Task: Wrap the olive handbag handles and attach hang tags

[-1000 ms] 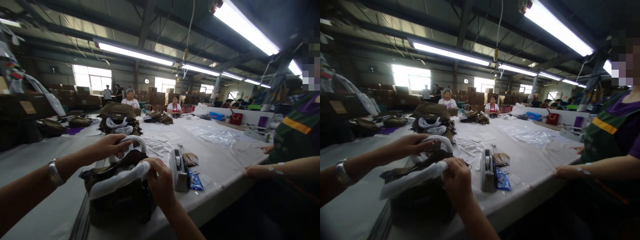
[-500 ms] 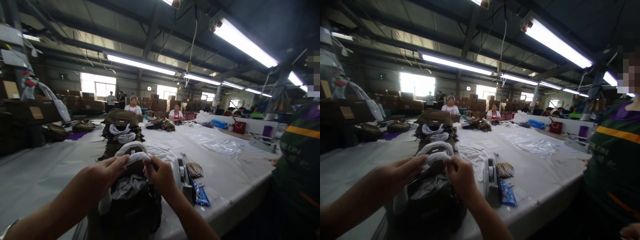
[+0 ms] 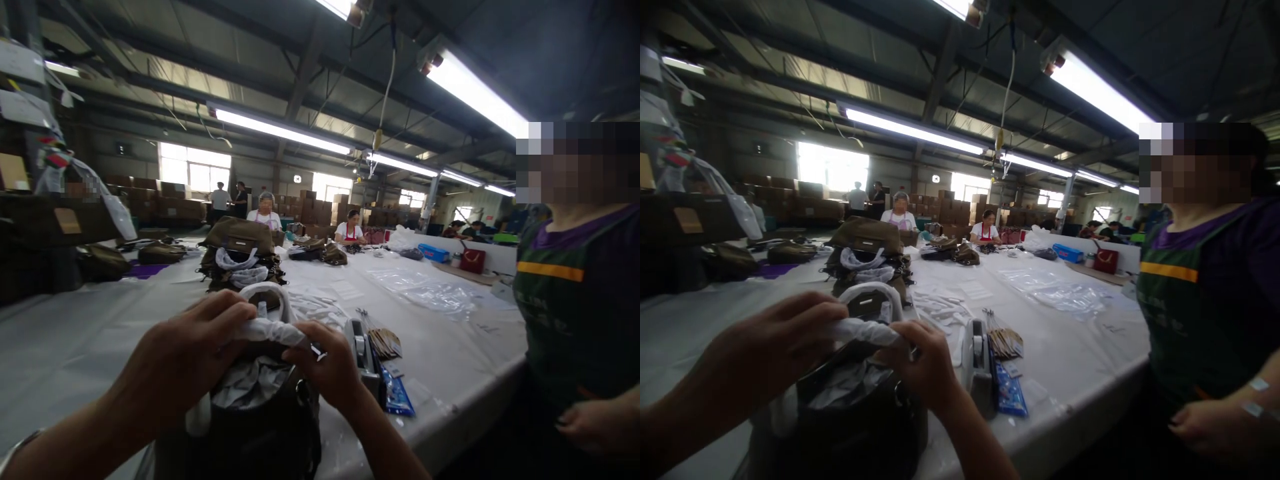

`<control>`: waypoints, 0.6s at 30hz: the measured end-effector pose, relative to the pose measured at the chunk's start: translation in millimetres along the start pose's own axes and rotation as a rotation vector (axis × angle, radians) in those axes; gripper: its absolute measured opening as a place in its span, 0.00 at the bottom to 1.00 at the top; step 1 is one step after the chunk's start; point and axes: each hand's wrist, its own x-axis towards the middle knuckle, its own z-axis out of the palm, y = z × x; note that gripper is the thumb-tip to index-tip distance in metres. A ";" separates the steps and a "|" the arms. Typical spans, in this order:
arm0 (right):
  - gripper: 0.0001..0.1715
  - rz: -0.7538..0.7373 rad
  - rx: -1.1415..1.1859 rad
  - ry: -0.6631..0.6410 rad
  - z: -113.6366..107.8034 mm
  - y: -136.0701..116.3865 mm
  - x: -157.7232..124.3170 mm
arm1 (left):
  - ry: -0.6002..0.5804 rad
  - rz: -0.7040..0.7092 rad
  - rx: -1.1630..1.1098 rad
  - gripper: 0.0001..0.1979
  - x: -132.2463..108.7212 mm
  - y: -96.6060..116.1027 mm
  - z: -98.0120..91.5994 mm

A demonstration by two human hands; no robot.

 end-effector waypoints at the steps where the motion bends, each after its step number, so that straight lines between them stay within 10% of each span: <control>1: 0.17 -0.080 -0.089 0.046 1.7 -2.2 0.7 | 0.074 0.060 0.107 0.15 4.4 1.4 0.6; 3: 0.16 -0.184 -0.181 0.138 5.4 -2.8 2.3 | 0.064 0.044 0.168 0.24 17.8 0.6 2.3; 7: 0.14 -0.189 -0.220 0.236 9.4 4.8 6.0 | -0.323 -0.198 -0.069 0.45 49.7 -10.6 8.2; 13: 0.15 -0.038 -0.180 0.143 2.0 27.5 16.5 | -0.847 -0.399 -0.840 0.21 48.3 -10.6 6.1; 18: 0.27 0.291 -0.130 -0.090 -23.9 76.6 17.5 | -0.449 -0.847 -1.092 0.24 33.5 -25.3 -11.8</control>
